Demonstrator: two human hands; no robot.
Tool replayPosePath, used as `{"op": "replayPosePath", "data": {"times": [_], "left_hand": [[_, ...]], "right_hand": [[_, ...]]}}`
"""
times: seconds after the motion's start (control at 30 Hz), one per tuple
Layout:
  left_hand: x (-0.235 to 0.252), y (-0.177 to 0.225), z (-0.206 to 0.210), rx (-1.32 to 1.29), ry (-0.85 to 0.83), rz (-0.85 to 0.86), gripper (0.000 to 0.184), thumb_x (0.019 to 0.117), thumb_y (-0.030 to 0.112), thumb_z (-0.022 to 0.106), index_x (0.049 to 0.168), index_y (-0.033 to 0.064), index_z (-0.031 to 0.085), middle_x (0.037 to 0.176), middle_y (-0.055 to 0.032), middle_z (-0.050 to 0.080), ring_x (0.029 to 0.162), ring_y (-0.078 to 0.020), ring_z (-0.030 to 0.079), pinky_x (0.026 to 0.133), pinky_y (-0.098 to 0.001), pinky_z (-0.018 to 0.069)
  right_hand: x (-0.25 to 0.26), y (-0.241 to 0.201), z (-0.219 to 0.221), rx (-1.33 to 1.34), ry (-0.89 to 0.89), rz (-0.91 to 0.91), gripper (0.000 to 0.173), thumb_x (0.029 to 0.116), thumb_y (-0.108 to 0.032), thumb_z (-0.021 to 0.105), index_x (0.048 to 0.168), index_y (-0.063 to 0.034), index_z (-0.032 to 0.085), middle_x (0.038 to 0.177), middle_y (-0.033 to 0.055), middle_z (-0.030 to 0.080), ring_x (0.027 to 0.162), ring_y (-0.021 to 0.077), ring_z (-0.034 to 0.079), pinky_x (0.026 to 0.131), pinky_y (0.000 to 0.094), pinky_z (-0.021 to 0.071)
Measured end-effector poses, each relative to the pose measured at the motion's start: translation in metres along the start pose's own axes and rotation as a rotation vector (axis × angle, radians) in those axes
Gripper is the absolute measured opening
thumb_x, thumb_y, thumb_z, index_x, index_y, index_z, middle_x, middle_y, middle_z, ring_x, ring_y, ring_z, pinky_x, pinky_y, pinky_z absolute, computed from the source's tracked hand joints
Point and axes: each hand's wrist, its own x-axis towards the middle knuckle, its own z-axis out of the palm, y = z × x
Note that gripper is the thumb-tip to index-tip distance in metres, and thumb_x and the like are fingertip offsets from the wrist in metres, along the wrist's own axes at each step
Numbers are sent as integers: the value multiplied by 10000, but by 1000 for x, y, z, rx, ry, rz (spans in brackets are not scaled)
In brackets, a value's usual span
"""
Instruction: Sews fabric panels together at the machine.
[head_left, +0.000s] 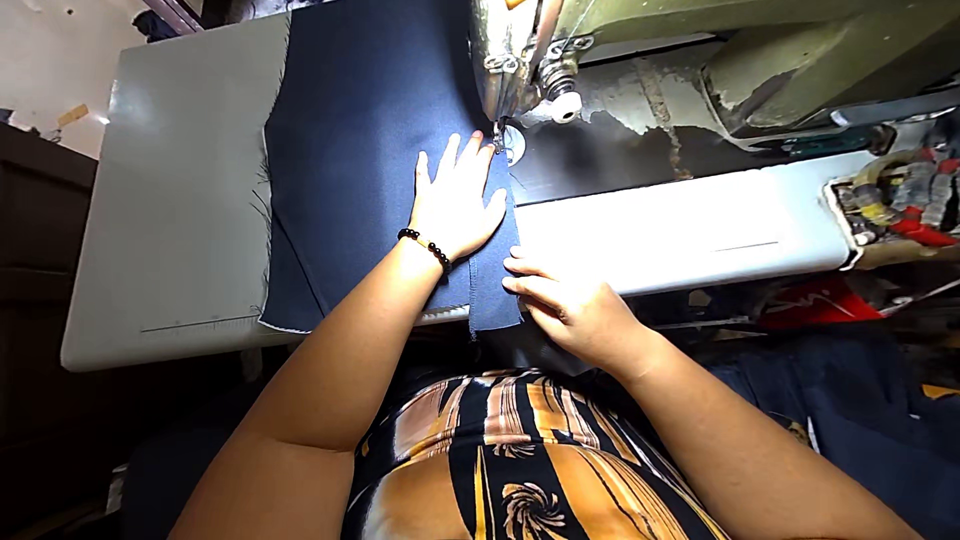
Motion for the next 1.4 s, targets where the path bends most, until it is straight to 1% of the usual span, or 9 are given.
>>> {"op": "replayPosePath", "data": {"times": [0.27,0.43,0.53,0.67,0.73,1.13,1.2,1.3,1.4], "left_hand": [[12,-3,-2,-8,-16,-7,661,1036,487,336,1619,176,331,1723,-12,212,1604,-290,93,1205,-716,49],[-7,3,-10,-20,-91,-39,711,1071,535,306,1665,164,185,1751,-41,23,1602,-355,-38,1161,-783,25],[-60,16,-4,-125,-38,63,668,1063,446,424,1625,103,311,1732,-79,160,1599,-350,82,1160,-787,61],[-97,14,18,-232,155,173,476,1032,386,494,1393,101,616,1601,-101,448,1546,-301,300,1219,-687,114],[-98,13,21,-272,210,201,411,1024,358,526,1301,96,680,1542,-102,521,1518,-299,360,1222,-674,139],[-99,16,29,-193,316,289,356,1027,305,504,1244,119,716,1466,-74,602,1449,-293,472,1181,-711,207],[-99,17,26,-166,269,281,368,1036,311,470,1244,124,709,1470,-64,598,1452,-282,469,1178,-720,194],[-98,17,18,-154,162,265,372,1030,311,447,1229,127,702,1505,-54,561,1478,-279,428,1180,-719,176],[-92,14,11,-178,94,259,370,1024,320,456,1227,122,693,1522,-55,530,1490,-285,396,1171,-734,147]], "right_hand": [[7,4,1,-47,1,30,259,968,-96,561,1093,-61,785,1280,121,715,1294,270,627,1089,406,500],[0,9,11,-75,128,-34,251,952,-95,554,1058,-44,776,1256,127,728,1214,276,679,1022,412,542],[-9,14,15,-47,228,-136,219,953,-99,601,1025,-46,802,1168,142,753,1072,241,723,917,352,569],[-12,18,17,-47,262,-215,212,952,-79,610,1034,-20,797,1103,149,765,1040,231,736,900,329,581],[-13,19,17,-50,259,-219,214,950,-81,608,1031,-17,796,1105,154,764,1045,236,736,905,332,581],[-13,19,16,-50,254,-192,213,931,-81,605,991,-9,797,1092,145,767,978,221,740,838,321,581],[-10,15,13,-55,203,-163,228,916,-83,590,989,-18,795,1092,136,761,998,231,729,853,342,578],[-6,7,4,-75,71,-126,264,904,-60,558,1032,-38,788,1143,137,749,1136,270,700,968,389,557],[2,5,-4,-90,14,-113,254,889,-43,561,1006,-46,786,1139,126,747,1090,250,715,901,368,581]]}}
